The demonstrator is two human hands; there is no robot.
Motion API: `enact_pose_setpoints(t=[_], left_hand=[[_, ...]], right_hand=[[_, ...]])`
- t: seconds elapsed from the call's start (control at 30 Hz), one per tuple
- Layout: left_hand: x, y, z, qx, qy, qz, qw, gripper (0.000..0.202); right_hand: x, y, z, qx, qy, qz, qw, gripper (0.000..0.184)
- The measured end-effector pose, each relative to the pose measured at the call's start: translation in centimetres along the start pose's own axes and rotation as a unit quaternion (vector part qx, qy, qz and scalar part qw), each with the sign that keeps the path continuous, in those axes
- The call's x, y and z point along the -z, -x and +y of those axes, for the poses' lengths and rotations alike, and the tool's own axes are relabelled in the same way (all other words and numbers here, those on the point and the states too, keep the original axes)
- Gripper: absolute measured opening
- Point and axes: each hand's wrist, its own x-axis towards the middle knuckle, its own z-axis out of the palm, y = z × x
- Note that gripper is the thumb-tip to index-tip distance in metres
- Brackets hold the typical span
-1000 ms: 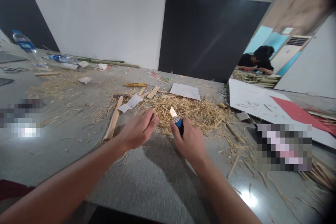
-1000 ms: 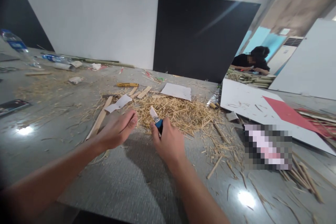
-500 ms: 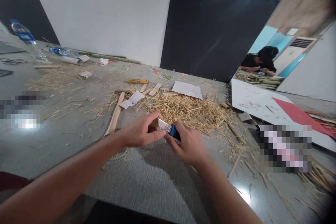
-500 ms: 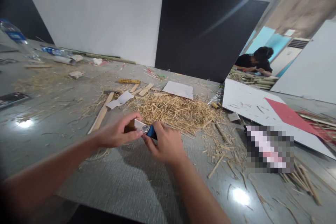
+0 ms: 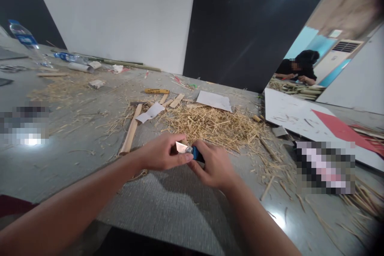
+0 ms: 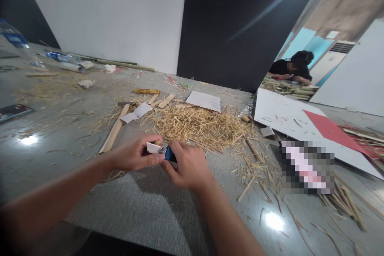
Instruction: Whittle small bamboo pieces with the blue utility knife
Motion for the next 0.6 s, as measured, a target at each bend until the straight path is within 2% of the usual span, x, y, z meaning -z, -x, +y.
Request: enact_pose_setpoints(t=[0.13, 0.4, 0.6], left_hand=[[-0.10, 0.07, -0.05, -0.005, -0.026, 0.002, 1.000, 0.031], [-0.43, -0.28, -0.58, -0.006, -0.052, 0.054, 0.997, 0.035], [-0.64, -0.44, -0.52, -0.013, -0.032, 0.088, 0.996, 0.035]], right_hand=[[-0.09, 0.01, -0.01, 0.003, 0.010, 0.002, 1.000, 0.029], [0.16, -0.11, -0.21, -0.026, 0.074, 0.048, 0.996, 0.029], [0.24, -0.03, -0.26, -0.038, 0.092, 0.081, 0.992, 0.030]])
